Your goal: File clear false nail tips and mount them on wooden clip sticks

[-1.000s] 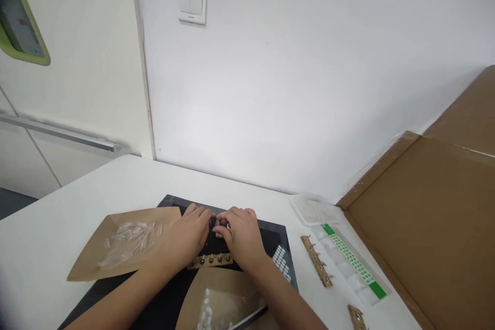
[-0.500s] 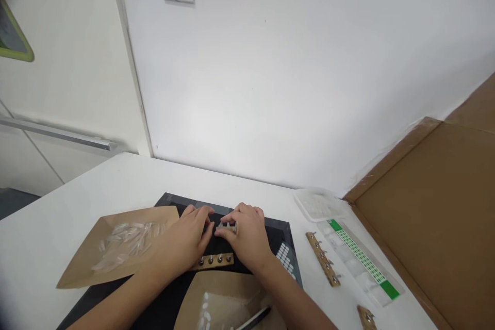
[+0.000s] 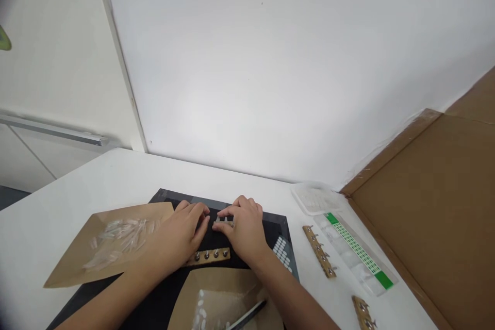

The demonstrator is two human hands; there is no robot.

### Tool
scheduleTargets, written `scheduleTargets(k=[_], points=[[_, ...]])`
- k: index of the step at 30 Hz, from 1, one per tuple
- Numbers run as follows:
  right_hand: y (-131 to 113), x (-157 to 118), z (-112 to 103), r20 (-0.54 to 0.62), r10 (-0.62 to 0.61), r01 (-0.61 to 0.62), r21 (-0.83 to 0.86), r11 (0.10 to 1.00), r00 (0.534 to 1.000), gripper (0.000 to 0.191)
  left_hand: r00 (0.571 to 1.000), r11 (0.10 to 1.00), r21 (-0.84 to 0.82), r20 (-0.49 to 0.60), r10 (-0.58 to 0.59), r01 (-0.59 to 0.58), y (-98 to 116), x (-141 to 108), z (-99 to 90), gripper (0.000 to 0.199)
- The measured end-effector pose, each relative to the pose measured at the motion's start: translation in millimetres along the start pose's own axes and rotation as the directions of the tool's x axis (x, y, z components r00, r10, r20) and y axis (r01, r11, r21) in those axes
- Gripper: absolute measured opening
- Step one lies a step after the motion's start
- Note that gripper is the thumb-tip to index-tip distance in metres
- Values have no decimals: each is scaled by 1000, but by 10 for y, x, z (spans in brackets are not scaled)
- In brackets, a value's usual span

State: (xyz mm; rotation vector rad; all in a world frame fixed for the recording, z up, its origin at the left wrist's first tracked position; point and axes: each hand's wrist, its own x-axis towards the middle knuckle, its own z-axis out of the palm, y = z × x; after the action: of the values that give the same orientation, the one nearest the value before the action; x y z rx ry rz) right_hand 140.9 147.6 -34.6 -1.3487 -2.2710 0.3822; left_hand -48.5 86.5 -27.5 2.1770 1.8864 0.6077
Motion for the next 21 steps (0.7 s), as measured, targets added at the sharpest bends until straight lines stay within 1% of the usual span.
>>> scheduleTargets(k=[12,21], points=[[19,25,2,60,11,-12,19,1000,998,16,1000,1000,7,22,20,-20,-6,-4,36,17],[60,29,30,78,15,-15,-5,1000,997,18,993,995,19,56,101,-102,-32,12,26,20]])
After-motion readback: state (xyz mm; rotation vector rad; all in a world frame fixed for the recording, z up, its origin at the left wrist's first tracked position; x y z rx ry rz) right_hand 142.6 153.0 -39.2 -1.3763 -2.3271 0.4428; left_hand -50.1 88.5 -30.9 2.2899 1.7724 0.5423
